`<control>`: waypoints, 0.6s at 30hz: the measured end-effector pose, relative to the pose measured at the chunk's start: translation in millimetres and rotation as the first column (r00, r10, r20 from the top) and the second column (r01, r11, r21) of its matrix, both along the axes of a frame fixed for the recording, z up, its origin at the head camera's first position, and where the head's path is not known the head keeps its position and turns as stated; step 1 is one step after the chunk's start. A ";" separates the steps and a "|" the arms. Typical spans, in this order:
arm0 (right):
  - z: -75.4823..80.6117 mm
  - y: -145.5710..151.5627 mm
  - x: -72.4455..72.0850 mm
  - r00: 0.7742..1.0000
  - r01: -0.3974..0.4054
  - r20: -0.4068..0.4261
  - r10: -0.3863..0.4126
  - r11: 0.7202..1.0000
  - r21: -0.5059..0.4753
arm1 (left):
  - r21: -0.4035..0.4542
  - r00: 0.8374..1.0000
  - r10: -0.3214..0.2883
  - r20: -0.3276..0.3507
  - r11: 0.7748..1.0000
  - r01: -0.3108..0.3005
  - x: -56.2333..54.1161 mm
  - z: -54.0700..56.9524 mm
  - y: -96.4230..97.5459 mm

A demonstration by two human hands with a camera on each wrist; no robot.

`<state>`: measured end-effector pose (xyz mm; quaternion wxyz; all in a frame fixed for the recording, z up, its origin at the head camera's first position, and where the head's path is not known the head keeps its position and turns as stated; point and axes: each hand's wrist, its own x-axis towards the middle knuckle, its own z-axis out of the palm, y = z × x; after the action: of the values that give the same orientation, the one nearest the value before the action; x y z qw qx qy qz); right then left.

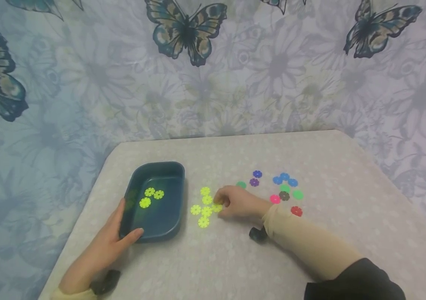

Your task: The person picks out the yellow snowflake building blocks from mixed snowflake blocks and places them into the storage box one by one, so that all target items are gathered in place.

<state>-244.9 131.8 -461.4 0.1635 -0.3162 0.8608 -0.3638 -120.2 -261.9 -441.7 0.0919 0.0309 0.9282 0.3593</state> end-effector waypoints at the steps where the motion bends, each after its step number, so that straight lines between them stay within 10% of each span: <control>1: -1.2 0.3 0.5 1.000 0.001 -0.012 -0.001 1.000 -0.002 | 0.000 1.000 -0.002 -0.004 1.000 0.002 0.1 -0.3 0.1; 18: -7.0 -2.7 0.3 0.989 0.027 -0.145 -0.021 0.999 0.038 | 0.012 1.000 -0.011 -0.026 1.000 0.012 -1.7 -4.6 -0.6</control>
<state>-244.6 129.2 -468.4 0.1027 -0.3281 0.8811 -0.3248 -121.9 -262.5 -446.3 0.0817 0.0415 0.9269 0.3639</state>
